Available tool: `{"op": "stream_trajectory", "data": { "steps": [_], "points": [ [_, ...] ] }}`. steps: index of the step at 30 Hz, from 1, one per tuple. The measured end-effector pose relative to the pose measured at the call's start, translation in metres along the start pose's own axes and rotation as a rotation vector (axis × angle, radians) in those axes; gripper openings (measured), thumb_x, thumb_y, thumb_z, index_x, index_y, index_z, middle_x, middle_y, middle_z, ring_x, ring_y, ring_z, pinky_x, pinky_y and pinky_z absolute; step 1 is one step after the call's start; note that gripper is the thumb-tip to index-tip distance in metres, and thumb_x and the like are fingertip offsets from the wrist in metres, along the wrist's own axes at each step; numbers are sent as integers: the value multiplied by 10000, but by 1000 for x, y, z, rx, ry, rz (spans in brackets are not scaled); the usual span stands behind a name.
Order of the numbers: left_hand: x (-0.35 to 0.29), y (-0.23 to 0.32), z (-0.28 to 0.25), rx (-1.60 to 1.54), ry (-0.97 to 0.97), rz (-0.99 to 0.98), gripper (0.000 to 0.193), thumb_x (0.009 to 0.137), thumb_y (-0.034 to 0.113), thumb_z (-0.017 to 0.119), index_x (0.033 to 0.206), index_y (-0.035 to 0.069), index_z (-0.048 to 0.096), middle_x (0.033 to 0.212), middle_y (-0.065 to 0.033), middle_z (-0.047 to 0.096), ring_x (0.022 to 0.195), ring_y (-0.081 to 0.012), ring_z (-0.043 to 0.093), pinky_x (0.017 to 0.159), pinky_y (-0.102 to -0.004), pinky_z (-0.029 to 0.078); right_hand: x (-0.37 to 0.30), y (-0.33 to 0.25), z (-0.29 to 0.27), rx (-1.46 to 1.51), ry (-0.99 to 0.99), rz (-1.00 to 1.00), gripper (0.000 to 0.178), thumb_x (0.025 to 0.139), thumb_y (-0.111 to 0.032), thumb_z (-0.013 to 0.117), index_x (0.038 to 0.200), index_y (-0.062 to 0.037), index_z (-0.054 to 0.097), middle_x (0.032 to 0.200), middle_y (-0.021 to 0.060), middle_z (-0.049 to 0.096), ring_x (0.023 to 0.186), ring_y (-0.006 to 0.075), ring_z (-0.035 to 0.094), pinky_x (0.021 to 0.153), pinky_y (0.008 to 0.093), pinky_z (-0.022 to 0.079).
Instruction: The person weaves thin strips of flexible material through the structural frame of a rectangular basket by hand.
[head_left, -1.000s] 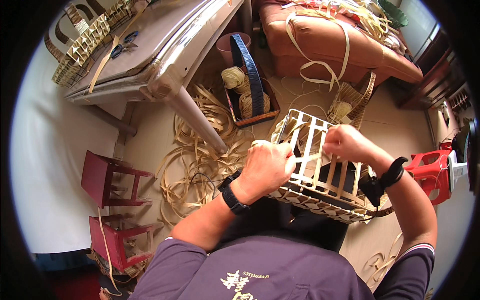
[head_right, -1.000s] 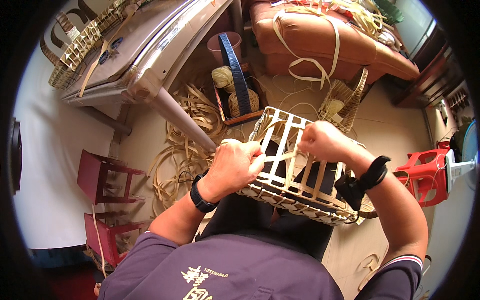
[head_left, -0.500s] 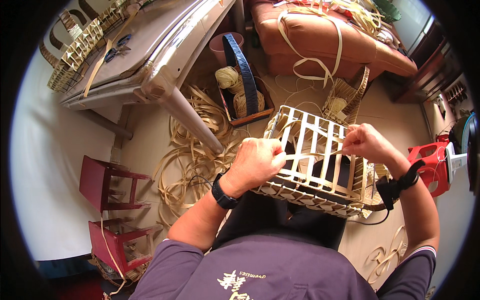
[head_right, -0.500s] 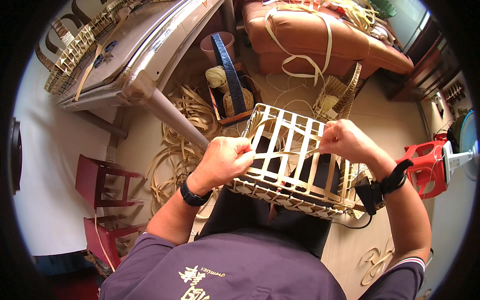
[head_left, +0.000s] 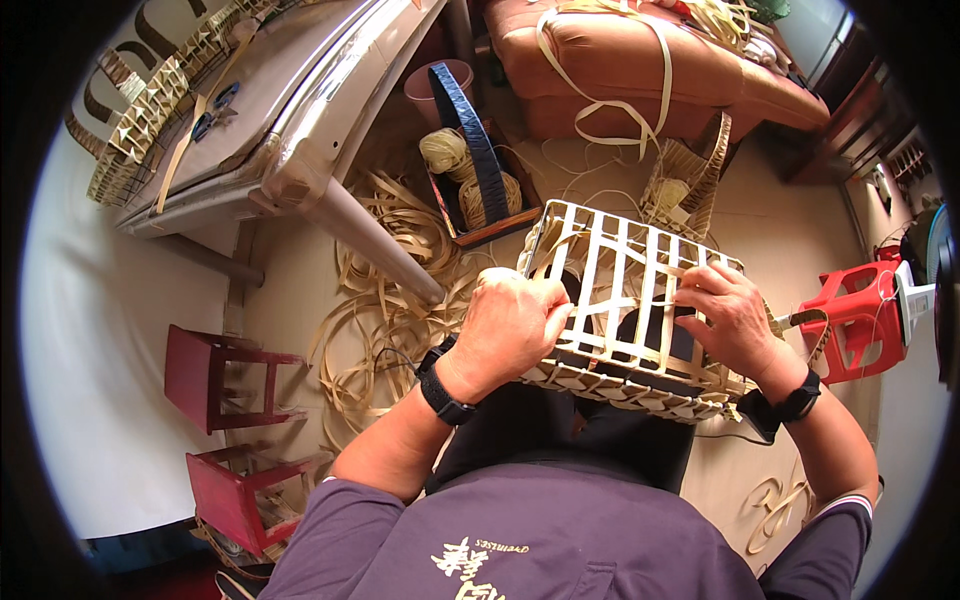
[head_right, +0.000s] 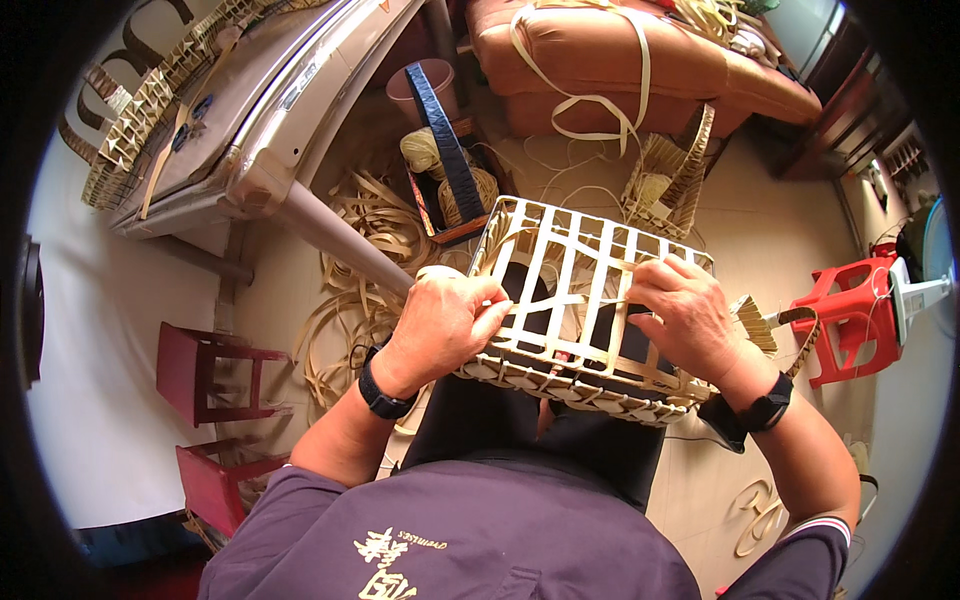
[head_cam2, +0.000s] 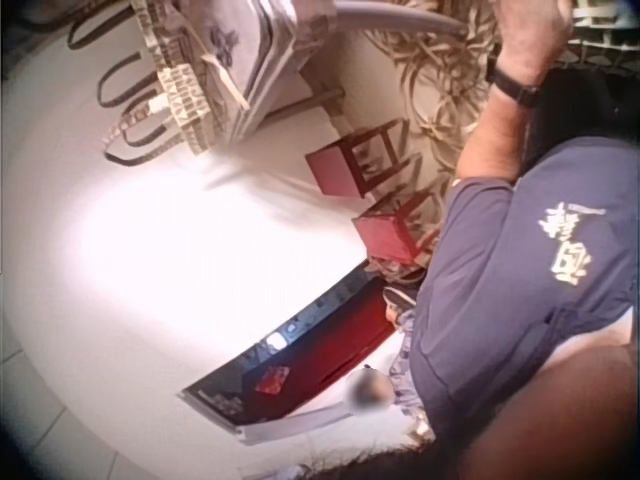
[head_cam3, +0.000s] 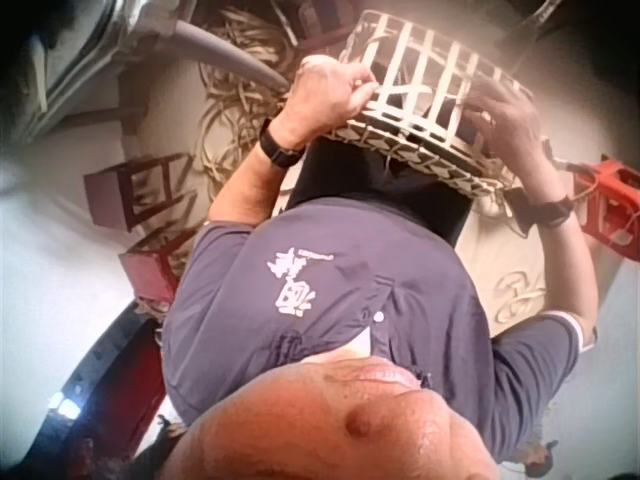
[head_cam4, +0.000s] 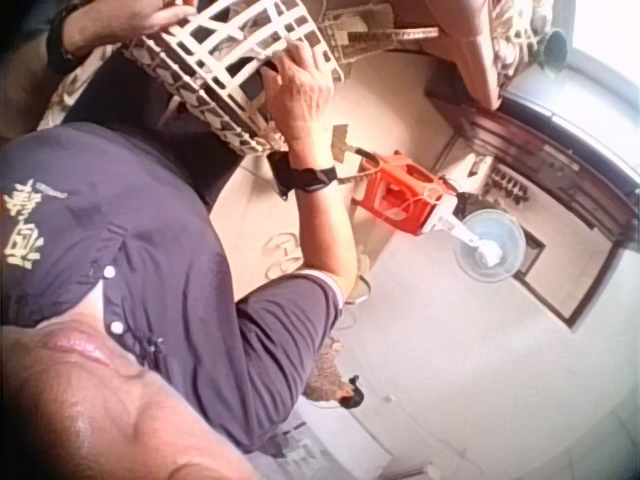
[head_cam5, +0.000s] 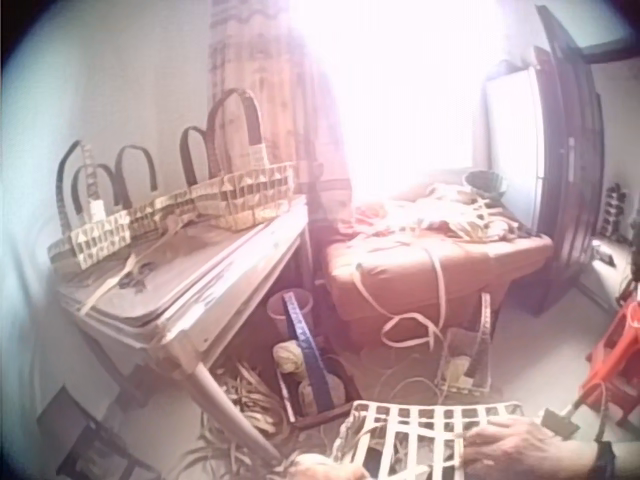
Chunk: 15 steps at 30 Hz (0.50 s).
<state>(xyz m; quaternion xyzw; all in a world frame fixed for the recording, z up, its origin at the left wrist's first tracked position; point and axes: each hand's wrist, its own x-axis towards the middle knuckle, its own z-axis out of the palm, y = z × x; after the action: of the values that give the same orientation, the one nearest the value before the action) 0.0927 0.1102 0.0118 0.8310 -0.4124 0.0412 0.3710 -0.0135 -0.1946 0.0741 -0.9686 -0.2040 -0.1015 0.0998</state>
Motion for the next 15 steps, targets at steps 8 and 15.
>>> {"op": "stream_trajectory", "data": {
  "steps": [8,15],
  "points": [
    [-2,1,0,31,1,2,176,959,185,746,829,67,732,688,-141,683,709,-382,678,748,-498,507,29,1,7,91,-67,50,134,756,-60,743,885,-70,777,949,93,684,989,323,656,861,444,556],
    [-2,3,-3,-79,-17,-17,179,955,198,757,827,74,748,684,-118,679,693,-368,655,763,-472,490,46,33,2,997,-621,855,185,974,-194,759,934,-19,807,700,-45,628,697,57,579,679,277,502]
  ]
}}
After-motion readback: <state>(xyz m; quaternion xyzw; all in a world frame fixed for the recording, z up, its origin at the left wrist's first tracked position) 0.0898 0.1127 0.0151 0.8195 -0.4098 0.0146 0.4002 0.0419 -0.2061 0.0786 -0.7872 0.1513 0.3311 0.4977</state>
